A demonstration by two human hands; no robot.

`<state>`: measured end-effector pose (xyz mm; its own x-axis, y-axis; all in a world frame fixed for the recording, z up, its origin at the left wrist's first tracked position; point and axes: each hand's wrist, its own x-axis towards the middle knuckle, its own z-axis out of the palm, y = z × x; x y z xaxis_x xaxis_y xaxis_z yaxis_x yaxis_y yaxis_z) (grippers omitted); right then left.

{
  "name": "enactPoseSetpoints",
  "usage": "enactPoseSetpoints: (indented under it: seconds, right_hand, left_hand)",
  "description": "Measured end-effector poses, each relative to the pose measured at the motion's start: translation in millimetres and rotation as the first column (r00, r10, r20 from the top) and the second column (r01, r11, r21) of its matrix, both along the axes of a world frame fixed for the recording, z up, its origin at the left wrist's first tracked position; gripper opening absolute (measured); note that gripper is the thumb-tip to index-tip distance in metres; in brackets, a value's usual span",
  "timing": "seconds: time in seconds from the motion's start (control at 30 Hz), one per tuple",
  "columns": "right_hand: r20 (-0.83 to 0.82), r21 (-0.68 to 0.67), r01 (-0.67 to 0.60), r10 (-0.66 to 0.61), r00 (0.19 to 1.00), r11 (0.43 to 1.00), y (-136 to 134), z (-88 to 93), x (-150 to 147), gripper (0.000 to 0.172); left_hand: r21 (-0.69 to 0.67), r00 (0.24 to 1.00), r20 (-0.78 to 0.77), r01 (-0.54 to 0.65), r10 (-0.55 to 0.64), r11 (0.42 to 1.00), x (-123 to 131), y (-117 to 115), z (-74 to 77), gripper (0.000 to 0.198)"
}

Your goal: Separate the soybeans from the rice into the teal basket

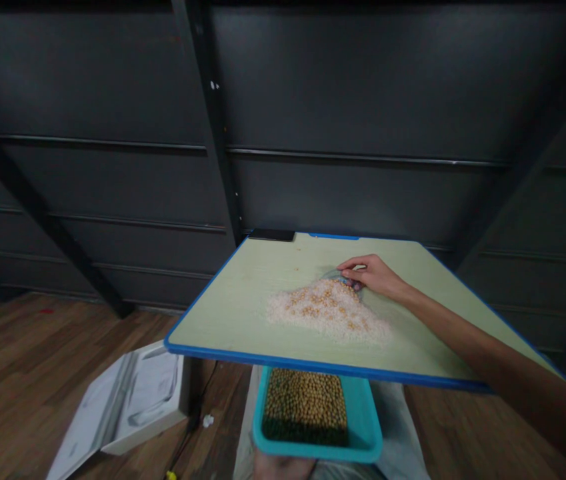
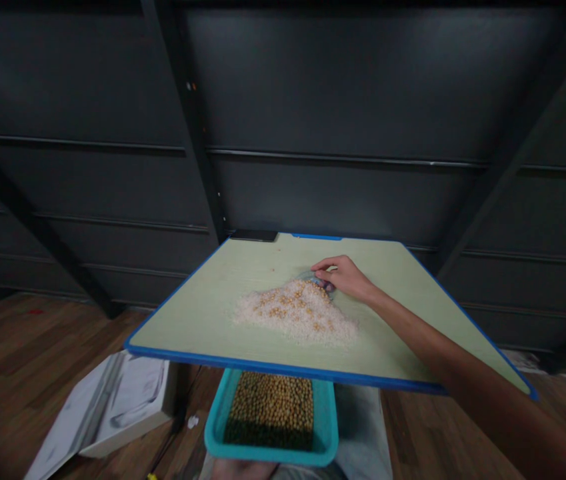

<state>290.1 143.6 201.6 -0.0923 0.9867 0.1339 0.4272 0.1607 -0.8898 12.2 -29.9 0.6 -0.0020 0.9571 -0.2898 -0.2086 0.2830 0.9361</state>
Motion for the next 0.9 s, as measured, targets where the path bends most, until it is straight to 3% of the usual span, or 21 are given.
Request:
enactPoseSetpoints:
  seconds: [0.1,0.43,0.53,0.6,0.7,0.9]
  right_hand:
    - [0.005,0.013,0.005,-0.005,1.000,1.000,-3,4.6,-2,0.032]
    - [0.076,0.061,-0.029,0.024,0.997,0.998,-25,20.5,-20,0.026]
    - [0.086,0.063,-0.035,0.030,0.996,0.997,-30,24.5,-26,0.026]
    - [0.090,0.062,-0.040,0.034,0.995,0.997,-33,26.4,-30,0.026]
    - [0.098,0.064,-0.045,0.038,0.994,0.997,-39,28.6,-35,0.023]
    - [0.144,0.110,-0.062,0.045,0.989,0.992,-46,30.1,-40,0.021]
  left_hand:
    - [0.151,0.998,-0.058,-0.016,0.025,0.988,7,-3,6.1,0.036]
    - [0.012,0.995,0.060,0.077,-0.078,0.997,0,6,-8.0,0.050]
    - [0.029,0.995,0.021,0.095,-0.095,0.995,-1,7,-0.7,0.048]
    - [0.042,0.993,0.004,0.120,-0.120,0.992,-1,6,6.7,0.035]
    - [-0.009,0.978,0.192,0.078,-0.075,0.997,1,8,10.4,0.036]
    - [-0.243,0.890,0.444,0.008,0.104,0.970,8,17,-5.8,0.047]
